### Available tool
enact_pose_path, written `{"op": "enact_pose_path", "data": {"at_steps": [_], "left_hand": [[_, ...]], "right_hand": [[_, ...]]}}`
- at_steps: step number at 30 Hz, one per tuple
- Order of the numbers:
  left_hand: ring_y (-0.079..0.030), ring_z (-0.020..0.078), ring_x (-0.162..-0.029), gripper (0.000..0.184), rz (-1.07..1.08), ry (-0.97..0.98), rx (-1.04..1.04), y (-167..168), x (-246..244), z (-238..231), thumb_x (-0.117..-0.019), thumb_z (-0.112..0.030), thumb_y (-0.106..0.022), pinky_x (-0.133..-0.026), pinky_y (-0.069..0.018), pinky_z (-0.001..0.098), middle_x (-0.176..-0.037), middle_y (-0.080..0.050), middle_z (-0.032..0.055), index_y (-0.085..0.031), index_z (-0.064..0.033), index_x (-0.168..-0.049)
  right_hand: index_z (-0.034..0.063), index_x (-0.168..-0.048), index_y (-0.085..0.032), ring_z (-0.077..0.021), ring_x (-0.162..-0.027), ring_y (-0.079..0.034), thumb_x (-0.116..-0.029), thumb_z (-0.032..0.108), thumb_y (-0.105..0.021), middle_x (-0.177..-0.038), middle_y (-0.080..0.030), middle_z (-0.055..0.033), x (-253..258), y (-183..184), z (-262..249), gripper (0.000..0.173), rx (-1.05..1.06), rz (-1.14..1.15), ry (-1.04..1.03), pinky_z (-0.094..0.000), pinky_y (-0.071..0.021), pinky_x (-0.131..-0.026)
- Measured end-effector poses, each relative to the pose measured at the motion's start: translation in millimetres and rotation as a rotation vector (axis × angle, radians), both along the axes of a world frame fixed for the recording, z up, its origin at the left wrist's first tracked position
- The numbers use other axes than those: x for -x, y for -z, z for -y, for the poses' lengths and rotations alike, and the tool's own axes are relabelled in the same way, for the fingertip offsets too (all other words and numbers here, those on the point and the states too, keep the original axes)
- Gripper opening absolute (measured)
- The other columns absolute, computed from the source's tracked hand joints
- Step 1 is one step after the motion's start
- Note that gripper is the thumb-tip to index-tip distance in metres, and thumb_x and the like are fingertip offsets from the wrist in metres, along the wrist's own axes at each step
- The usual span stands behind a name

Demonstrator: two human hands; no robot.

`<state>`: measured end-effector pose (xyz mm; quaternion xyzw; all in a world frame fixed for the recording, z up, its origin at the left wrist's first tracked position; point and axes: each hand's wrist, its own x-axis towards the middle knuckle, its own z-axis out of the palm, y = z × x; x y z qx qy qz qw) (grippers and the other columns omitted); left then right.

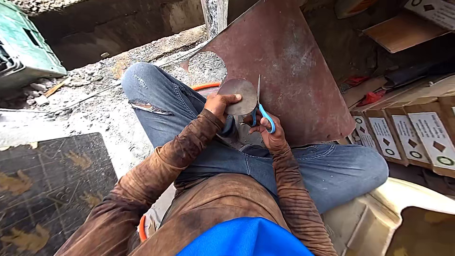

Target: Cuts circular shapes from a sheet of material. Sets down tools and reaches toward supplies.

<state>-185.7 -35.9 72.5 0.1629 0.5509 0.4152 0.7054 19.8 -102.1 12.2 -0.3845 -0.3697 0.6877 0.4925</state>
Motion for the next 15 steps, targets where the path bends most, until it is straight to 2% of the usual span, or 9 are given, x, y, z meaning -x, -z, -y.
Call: {"op": "enact_pose_path", "data": {"at_steps": [3, 5, 7, 8, 10, 12, 14, 15], "left_hand": [[-0.073, 0.0245, -0.085, 0.032, 0.024, -0.004, -0.002, 5.0, 6.2, 1.3, -0.0840, -0.006, -0.076, -0.076, -0.0627, 0.0440, -0.100, -0.074, 0.0150, -0.066, -0.0011, -0.114], [-0.073, 0.0241, -0.085, 0.033, 0.045, 0.010, -0.002, 7.2, 8.0, 0.8, -0.0840, -0.006, -0.076, -0.076, -0.0628, 0.0433, -0.100, -0.074, 0.0148, -0.065, -0.0012, -0.115], [-0.073, 0.0238, -0.086, 0.033, 0.057, 0.024, -0.005, 6.4, 9.8, -1.3, -0.0845, -0.005, -0.075, -0.077, -0.0628, 0.0428, -0.101, -0.074, 0.0143, -0.065, -0.0012, -0.115], [-0.073, 0.0237, -0.086, 0.032, 0.054, 0.022, -0.001, 6.0, 10.3, -3.2, -0.0845, -0.004, -0.075, -0.077, -0.0628, 0.0425, -0.100, -0.074, 0.0142, -0.065, -0.0008, -0.115], [-0.073, 0.0265, -0.083, 0.029, 0.062, -0.047, 0.023, 5.4, 9.8, -11.1, -0.0829, 0.005, -0.074, -0.075, -0.0631, 0.0442, -0.096, -0.073, 0.0187, -0.064, 0.0054, -0.111], [-0.073, 0.0269, -0.081, 0.029, 0.061, -0.082, 0.033, 6.6, 12.3, -15.6, -0.0823, 0.009, -0.072, -0.074, -0.0631, 0.0442, -0.094, -0.073, 0.0201, -0.063, 0.0077, -0.110], [-0.073, 0.0263, -0.081, 0.029, 0.053, -0.066, 0.013, 7.9, 16.2, -13.6, -0.0818, 0.008, -0.073, -0.074, -0.0633, 0.0439, -0.095, -0.073, 0.0193, -0.064, 0.0067, -0.110], [-0.073, 0.0260, -0.082, 0.030, 0.054, -0.042, -0.004, 8.8, 17.7, -10.2, -0.0815, 0.006, -0.074, -0.074, -0.0632, 0.0440, -0.095, -0.073, 0.0182, -0.065, 0.0050, -0.110]], "right_hand": [[0.0036, -0.124, -0.067, -0.0206, -0.090, -0.073, -0.0931, 0.045, -0.072, -0.111, -0.073, -0.0129, 9.9, 3.0, 2.9, 0.052, -0.051, 0.052, 0.020, -0.0354, -0.0631, -0.070], [0.0019, -0.126, -0.066, -0.0157, -0.076, -0.070, -0.0933, 0.036, -0.074, -0.104, -0.073, -0.0104, 13.9, 4.1, 3.7, 0.048, -0.080, 0.111, 0.046, -0.0313, -0.0610, -0.064], [0.0003, -0.130, -0.064, -0.0139, -0.071, -0.067, -0.0935, 0.023, -0.075, -0.102, -0.070, -0.0099, 13.9, 4.9, 4.3, 0.044, -0.075, 0.118, 0.052, -0.0289, -0.0598, -0.061], [0.0002, -0.130, -0.063, -0.0147, -0.073, -0.067, -0.0946, 0.021, -0.073, -0.102, -0.070, -0.0102, 12.8, 3.0, 4.5, 0.042, -0.055, 0.100, 0.035, -0.0289, -0.0597, -0.060], [0.0011, -0.129, -0.062, -0.0162, -0.080, -0.070, -0.0990, 0.025, -0.067, -0.099, -0.071, -0.0101, 9.5, -6.4, 4.0, 0.039, 0.017, 0.047, -0.029, -0.0294, -0.0606, -0.062], [0.0015, -0.129, -0.060, -0.0182, -0.083, -0.073, -0.1017, 0.028, -0.063, -0.099, -0.074, -0.0128, 9.9, -20.0, 3.4, 0.038, 0.075, 0.030, -0.061, -0.0304, -0.0619, -0.064], [0.0036, -0.134, -0.056, -0.0223, -0.087, -0.075, -0.1024, 0.029, -0.061, -0.105, -0.074, -0.0152, 14.6, -32.2, 2.7, 0.041, 0.115, 0.073, -0.078, -0.0362, -0.0645, -0.068], [0.0048, -0.137, -0.055, -0.0264, -0.093, -0.074, -0.1016, 0.033, -0.062, -0.111, -0.072, -0.0165, 15.9, -35.2, 2.5, 0.045, 0.129, 0.083, -0.085, -0.0417, -0.0652, -0.073]]}}
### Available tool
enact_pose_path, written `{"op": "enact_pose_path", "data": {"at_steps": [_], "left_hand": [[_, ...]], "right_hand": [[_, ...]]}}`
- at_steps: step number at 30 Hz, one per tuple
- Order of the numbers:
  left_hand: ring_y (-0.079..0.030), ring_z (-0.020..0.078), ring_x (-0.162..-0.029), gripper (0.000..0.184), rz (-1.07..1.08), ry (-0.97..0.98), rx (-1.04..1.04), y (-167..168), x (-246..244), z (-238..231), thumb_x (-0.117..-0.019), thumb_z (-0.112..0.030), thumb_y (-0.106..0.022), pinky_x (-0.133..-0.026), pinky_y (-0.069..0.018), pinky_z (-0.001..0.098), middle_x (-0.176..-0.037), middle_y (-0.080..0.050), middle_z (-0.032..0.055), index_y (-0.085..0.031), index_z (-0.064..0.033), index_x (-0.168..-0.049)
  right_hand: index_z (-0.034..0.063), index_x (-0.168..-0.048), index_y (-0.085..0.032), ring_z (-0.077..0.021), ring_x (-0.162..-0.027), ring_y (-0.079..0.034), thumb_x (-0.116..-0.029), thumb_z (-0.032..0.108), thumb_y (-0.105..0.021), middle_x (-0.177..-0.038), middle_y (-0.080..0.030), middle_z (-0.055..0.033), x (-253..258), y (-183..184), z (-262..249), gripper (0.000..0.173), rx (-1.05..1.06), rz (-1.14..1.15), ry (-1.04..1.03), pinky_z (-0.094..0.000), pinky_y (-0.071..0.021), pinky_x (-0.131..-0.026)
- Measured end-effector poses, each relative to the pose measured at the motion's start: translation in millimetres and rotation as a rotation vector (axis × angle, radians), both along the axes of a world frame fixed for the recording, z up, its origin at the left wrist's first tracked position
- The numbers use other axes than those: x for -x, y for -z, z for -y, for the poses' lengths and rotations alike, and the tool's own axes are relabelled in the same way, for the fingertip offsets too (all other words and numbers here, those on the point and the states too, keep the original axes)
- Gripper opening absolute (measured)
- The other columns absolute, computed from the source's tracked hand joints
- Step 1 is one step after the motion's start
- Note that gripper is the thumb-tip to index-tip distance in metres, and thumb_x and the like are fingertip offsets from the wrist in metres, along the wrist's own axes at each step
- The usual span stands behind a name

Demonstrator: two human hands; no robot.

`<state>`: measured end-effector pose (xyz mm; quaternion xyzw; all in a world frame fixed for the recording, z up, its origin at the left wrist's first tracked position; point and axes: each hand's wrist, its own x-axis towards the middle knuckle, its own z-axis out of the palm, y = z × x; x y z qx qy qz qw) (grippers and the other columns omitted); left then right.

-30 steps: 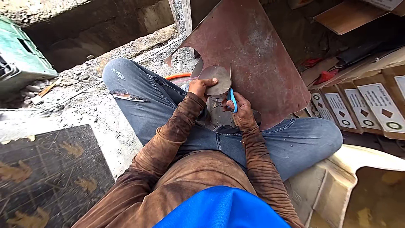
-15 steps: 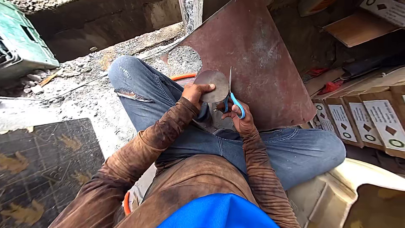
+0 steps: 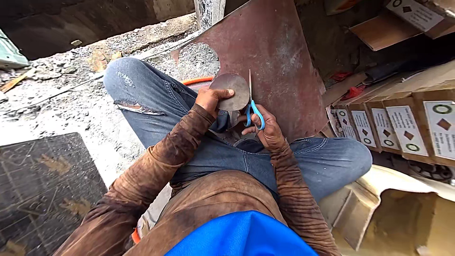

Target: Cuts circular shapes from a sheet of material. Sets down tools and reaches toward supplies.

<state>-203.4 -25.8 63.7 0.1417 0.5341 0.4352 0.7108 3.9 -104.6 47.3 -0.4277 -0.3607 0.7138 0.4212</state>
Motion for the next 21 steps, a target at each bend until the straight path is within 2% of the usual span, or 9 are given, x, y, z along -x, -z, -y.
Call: {"op": "enact_pose_path", "data": {"at_steps": [2, 5, 8, 12, 14, 18, 21], "left_hand": [[-0.073, 0.0242, -0.083, 0.032, 0.002, 0.039, -0.030, 0.4, 0.2, 5.1, -0.0821, 0.002, -0.075, -0.075, -0.0633, 0.0429, -0.097, -0.074, 0.0154, -0.065, 0.0012, -0.112], [-0.073, 0.0269, -0.081, 0.027, 0.051, -0.028, 0.004, -2.2, -2.0, 0.8, -0.0823, 0.009, -0.072, -0.074, -0.0634, 0.0442, -0.093, -0.073, 0.0198, -0.063, 0.0077, -0.107], [-0.073, 0.0269, -0.082, 0.029, 0.073, -0.013, 0.024, -3.1, 3.3, -0.6, -0.0834, 0.008, -0.071, -0.075, -0.0634, 0.0442, -0.095, -0.073, 0.0201, -0.063, 0.0074, -0.111], [-0.073, 0.0271, -0.082, 0.030, 0.065, -0.023, 0.035, -0.7, 5.8, -1.7, -0.0824, 0.009, -0.071, -0.075, -0.0630, 0.0449, -0.095, -0.072, 0.0203, -0.062, 0.0071, -0.111], [-0.073, 0.0268, -0.081, 0.028, 0.047, -0.044, 0.033, 1.0, 5.9, 0.4, -0.0820, 0.009, -0.071, -0.074, -0.0629, 0.0444, -0.095, -0.073, 0.0204, -0.063, 0.0073, -0.109], [-0.073, 0.0267, -0.081, 0.029, 0.026, -0.082, 0.051, 5.9, 5.8, 3.5, -0.0817, 0.010, -0.070, -0.075, -0.0629, 0.0441, -0.095, -0.072, 0.0202, -0.063, 0.0080, -0.109], [-0.072, 0.0254, -0.084, 0.030, 0.031, -0.054, 0.072, 10.9, 7.8, 8.1, -0.0825, 0.006, -0.071, -0.077, -0.0624, 0.0437, -0.098, -0.072, 0.0183, -0.062, 0.0052, -0.111]], "right_hand": [[0.0060, -0.138, -0.054, -0.0309, -0.103, -0.072, -0.0980, 0.042, -0.065, -0.121, -0.069, -0.0172, -1.6, -1.0, -2.7, 0.055, 0.009, 0.003, -0.009, -0.0485, -0.0643, -0.078], [0.0051, -0.138, -0.056, -0.0309, -0.103, -0.072, -0.0953, 0.047, -0.068, -0.122, -0.069, -0.0169, -4.1, 0.2, -7.5, 0.061, -0.006, -0.011, -0.028, -0.0496, -0.0642, -0.078], [0.0039, -0.136, -0.057, -0.0296, -0.100, -0.073, -0.0945, 0.050, -0.069, -0.119, -0.070, -0.0165, -7.9, 1.8, -11.9, 0.063, -0.034, -0.009, -0.077, -0.0474, -0.0648, -0.076], [0.0019, -0.134, -0.060, -0.0243, -0.093, -0.074, -0.0967, 0.050, -0.066, -0.111, -0.073, -0.0158, -15.8, 9.0, -18.2, 0.062, -0.056, -0.011, -0.129, -0.0390, -0.0647, -0.071], [0.0006, -0.130, -0.062, -0.0220, -0.087, -0.075, -0.0979, 0.047, -0.065, -0.101, -0.074, -0.0144, -14.5, 10.4, -17.9, 0.057, -0.041, -0.008, -0.124, -0.0360, -0.0642, -0.068], [0.0015, -0.126, -0.063, -0.0158, -0.074, -0.070, -0.0975, 0.026, -0.068, -0.085, -0.069, -0.0077, -9.3, 14.7, -14.0, 0.038, -0.021, 0.018, -0.082, -0.0302, -0.0614, -0.061], [-0.0001, -0.129, -0.061, -0.0153, -0.073, -0.070, -0.0973, 0.021, -0.068, -0.085, -0.069, -0.0084, -11.7, 18.3, -11.3, 0.038, 0.004, 0.017, -0.080, -0.0290, -0.0613, -0.061]]}}
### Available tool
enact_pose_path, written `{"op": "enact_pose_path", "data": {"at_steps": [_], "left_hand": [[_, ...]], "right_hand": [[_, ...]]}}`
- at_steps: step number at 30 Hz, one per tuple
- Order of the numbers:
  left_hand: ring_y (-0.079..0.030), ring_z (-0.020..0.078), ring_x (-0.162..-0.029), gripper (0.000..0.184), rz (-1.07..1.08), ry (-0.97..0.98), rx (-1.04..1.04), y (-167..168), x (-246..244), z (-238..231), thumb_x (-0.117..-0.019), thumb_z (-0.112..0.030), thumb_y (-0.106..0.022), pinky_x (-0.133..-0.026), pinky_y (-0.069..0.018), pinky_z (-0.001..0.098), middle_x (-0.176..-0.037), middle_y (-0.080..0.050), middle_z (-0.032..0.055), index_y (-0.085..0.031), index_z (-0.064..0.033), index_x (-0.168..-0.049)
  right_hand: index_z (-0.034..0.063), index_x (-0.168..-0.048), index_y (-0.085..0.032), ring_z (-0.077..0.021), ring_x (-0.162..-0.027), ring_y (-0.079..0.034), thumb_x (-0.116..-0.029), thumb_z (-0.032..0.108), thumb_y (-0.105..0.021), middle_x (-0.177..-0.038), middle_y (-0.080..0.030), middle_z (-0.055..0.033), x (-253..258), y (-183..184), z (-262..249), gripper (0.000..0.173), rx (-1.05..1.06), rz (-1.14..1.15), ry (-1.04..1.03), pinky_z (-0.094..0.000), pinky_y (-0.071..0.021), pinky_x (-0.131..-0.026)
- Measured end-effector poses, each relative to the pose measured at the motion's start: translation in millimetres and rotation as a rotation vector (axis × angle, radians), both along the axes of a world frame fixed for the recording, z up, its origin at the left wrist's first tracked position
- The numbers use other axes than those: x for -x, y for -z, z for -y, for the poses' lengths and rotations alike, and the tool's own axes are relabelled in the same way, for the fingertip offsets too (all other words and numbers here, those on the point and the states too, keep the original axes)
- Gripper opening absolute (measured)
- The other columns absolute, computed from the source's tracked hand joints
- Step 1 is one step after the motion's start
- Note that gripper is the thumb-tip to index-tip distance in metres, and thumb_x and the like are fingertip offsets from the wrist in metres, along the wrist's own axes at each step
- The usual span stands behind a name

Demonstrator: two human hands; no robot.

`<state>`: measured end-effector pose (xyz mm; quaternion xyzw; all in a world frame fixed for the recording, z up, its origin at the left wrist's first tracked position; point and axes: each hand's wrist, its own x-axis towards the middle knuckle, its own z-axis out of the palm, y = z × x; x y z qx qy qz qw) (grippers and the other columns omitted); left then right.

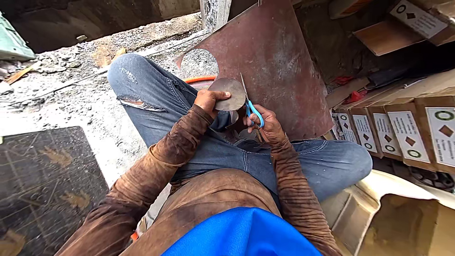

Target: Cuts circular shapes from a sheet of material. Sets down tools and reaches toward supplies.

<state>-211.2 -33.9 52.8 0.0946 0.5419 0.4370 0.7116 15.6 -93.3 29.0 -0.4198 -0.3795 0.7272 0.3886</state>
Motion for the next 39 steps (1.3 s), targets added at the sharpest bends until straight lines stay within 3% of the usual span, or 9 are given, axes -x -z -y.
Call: {"op": "enact_pose_path", "data": {"at_steps": [3, 6, 13, 18, 20, 25, 32, 39], "left_hand": [[-0.072, 0.0277, -0.086, 0.031, 0.039, 0.005, 0.046, 0.2, 1.9, -4.0, -0.0841, 0.009, -0.068, -0.078, -0.0615, 0.0453, -0.099, -0.071, 0.0214, -0.059, 0.0083, -0.113], [-0.072, 0.0284, -0.085, 0.030, 0.060, 0.047, 0.042, -0.4, 3.8, -3.7, -0.0842, 0.009, -0.068, -0.078, -0.0618, 0.0464, -0.099, -0.071, 0.0219, -0.060, 0.0082, -0.113], [-0.073, 0.0236, -0.084, 0.032, 0.035, 0.138, -0.049, 8.4, 11.3, 9.3, -0.0829, -0.003, -0.075, -0.076, -0.0626, 0.0438, -0.099, -0.073, 0.0149, -0.064, 0.0005, -0.113], [-0.073, 0.0245, -0.086, 0.034, 0.076, 0.106, -0.040, 12.1, 11.4, 9.5, -0.0820, -0.001, -0.074, -0.077, -0.0622, 0.0446, -0.101, -0.073, 0.0159, -0.063, 0.0014, -0.114], [-0.073, 0.0247, -0.086, 0.034, 0.080, 0.107, -0.023, 12.1, 11.9, 8.8, -0.0818, -0.001, -0.074, -0.077, -0.0621, 0.0445, -0.100, -0.073, 0.0162, -0.063, 0.0014, -0.114], [-0.072, 0.0241, -0.086, 0.032, 0.124, 0.129, -0.006, 11.2, 13.5, 10.7, -0.0830, -0.001, -0.073, -0.078, -0.0622, 0.0438, -0.100, -0.073, 0.0161, -0.063, 0.0014, -0.114], [-0.073, 0.0237, -0.086, 0.034, 0.166, 0.141, -0.038, 11.9, 18.5, 10.5, -0.0837, -0.003, -0.072, -0.077, -0.0624, 0.0433, -0.102, -0.073, 0.0151, -0.063, -0.0013, -0.117], [-0.073, 0.0240, -0.085, 0.035, 0.112, 0.128, -0.118, 15.4, 18.1, 14.3, -0.0810, -0.002, -0.074, -0.076, -0.0626, 0.0440, -0.101, -0.073, 0.0150, -0.065, -0.0016, -0.115]], "right_hand": [[0.0013, -0.131, -0.060, -0.0197, -0.079, -0.073, -0.0991, 0.029, -0.065, -0.088, -0.071, -0.0099, -0.9, -1.7, -0.2, 0.043, 0.030, -0.033, -0.030, -0.0353, -0.0639, -0.068], [0.0040, -0.123, -0.063, -0.0221, -0.078, -0.074, -0.0968, 0.046, -0.065, -0.088, -0.072, -0.0099, 1.8, -4.7, -4.4, 0.050, 0.023, -0.038, -0.038, -0.0404, -0.0647, -0.071], [0.0027, -0.120, -0.066, -0.0194, -0.074, -0.072, -0.0950, 0.041, -0.071, -0.086, -0.072, -0.0102, -6.1, -5.1, -9.4, 0.046, 0.000, -0.023, -0.064, -0.0339, -0.0632, -0.063], [0.0002, -0.123, -0.065, -0.0156, -0.066, -0.069, -0.0930, 0.025, -0.075, -0.082, -0.070, -0.0095, -7.2, 0.8, -7.0, 0.040, -0.056, 0.031, -0.044, -0.0293, -0.0606, -0.058], [0.0013, -0.124, -0.065, -0.0171, -0.070, -0.071, -0.0933, 0.028, -0.075, -0.085, -0.071, -0.0104, -10.5, 4.5, -9.0, 0.042, -0.042, -0.014, -0.084, -0.0305, -0.0619, -0.061], [0.0020, -0.119, -0.064, -0.0203, -0.073, -0.073, -0.0927, 0.050, -0.071, -0.084, -0.072, -0.0112, -16.1, -4.3, -20.2, 0.056, -0.020, -0.038, -0.176, -0.0334, -0.0630, -0.063], [0.0006, -0.120, -0.064, -0.0210, -0.074, -0.073, -0.0935, 0.047, -0.072, -0.088, -0.073, -0.0136, -15.2, -23.9, -29.8, 0.054, -0.026, 0.025, -0.230, -0.0335, -0.0632, -0.063], [0.0029, -0.114, -0.066, -0.0125, -0.068, -0.068, -0.0932, 0.047, -0.072, -0.083, -0.072, -0.0092, -15.9, -9.4, -31.5, 0.049, -0.121, 0.065, -0.260, -0.0222, -0.0544, -0.055]]}}
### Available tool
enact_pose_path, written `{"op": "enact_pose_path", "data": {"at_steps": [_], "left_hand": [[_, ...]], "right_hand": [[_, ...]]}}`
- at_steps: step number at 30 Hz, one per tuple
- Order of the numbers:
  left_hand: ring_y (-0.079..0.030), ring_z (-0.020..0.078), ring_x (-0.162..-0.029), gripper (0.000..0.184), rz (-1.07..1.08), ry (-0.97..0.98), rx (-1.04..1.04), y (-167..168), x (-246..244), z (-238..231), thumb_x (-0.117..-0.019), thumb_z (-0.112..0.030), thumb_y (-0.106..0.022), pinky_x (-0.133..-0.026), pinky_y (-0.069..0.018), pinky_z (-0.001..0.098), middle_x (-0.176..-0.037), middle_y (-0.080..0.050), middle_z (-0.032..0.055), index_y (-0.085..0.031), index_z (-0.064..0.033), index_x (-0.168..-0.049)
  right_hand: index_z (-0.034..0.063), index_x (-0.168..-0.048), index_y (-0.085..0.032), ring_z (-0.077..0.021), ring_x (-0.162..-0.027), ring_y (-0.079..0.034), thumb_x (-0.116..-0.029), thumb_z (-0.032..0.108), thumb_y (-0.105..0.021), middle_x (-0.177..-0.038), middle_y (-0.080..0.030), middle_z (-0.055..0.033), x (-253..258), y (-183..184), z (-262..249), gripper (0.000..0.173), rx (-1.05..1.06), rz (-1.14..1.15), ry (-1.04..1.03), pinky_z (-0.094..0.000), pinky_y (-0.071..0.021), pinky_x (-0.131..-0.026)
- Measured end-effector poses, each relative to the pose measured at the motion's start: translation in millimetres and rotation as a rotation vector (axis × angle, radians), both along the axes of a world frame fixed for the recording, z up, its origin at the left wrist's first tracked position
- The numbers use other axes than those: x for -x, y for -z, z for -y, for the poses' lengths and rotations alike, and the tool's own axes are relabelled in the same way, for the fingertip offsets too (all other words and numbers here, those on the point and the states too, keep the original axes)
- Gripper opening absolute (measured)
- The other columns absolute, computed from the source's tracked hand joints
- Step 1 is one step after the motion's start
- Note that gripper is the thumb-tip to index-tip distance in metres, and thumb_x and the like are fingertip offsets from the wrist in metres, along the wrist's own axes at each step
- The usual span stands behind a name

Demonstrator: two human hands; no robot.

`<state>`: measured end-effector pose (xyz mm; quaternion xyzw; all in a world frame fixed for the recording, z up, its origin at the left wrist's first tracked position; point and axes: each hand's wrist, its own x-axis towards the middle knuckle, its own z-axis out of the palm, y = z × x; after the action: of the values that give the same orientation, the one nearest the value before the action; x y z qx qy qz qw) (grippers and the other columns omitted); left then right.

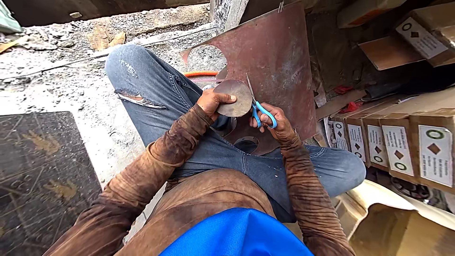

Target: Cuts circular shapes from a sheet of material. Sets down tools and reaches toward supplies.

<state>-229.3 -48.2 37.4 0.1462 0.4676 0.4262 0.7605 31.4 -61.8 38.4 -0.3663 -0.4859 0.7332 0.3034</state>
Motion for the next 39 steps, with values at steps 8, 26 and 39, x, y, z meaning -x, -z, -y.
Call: {"op": "enact_pose_path", "data": {"at_steps": [8, 26, 39], "left_hand": [[-0.073, 0.0239, -0.084, 0.035, -0.061, -0.032, 0.082, -4.4, -0.3, 1.2, -0.0801, 0.000, -0.074, -0.074, -0.0625, 0.0430, -0.100, -0.073, 0.0159, -0.064, 0.0000, -0.114], [-0.073, 0.0236, -0.081, 0.028, 0.005, 0.012, 0.114, -12.0, 7.3, 1.8, -0.0799, 0.004, -0.072, -0.074, -0.0630, 0.0419, -0.094, -0.074, 0.0168, -0.065, 0.0028, -0.107], [-0.073, 0.0227, -0.080, 0.024, 0.020, 0.014, 0.192, -22.0, 0.0, 0.5, -0.0826, 0.010, -0.068, -0.074, -0.0629, 0.0395, -0.092, -0.073, 0.0169, -0.063, 0.0052, -0.105]], "right_hand": [[-0.0003, -0.119, -0.067, -0.0089, -0.068, -0.066, -0.0900, 0.035, -0.078, -0.082, -0.072, -0.0046, 2.3, 8.5, 5.0, 0.047, -0.112, 0.103, 0.030, -0.0242, -0.0568, -0.063], [0.0018, -0.121, -0.067, -0.0149, -0.072, -0.070, -0.0909, 0.057, -0.070, -0.095, -0.074, -0.0113, -3.2, -4.3, -10.3, 0.063, -0.004, 0.054, -0.107, -0.0267, -0.0582, -0.058], [0.0023, -0.125, -0.065, -0.0110, -0.067, -0.066, -0.0887, 0.057, -0.073, -0.089, -0.074, -0.0068, -13.7, -10.2, -17.2, 0.066, -0.069, 0.160, -0.145, -0.0241, -0.0545, -0.055]]}}
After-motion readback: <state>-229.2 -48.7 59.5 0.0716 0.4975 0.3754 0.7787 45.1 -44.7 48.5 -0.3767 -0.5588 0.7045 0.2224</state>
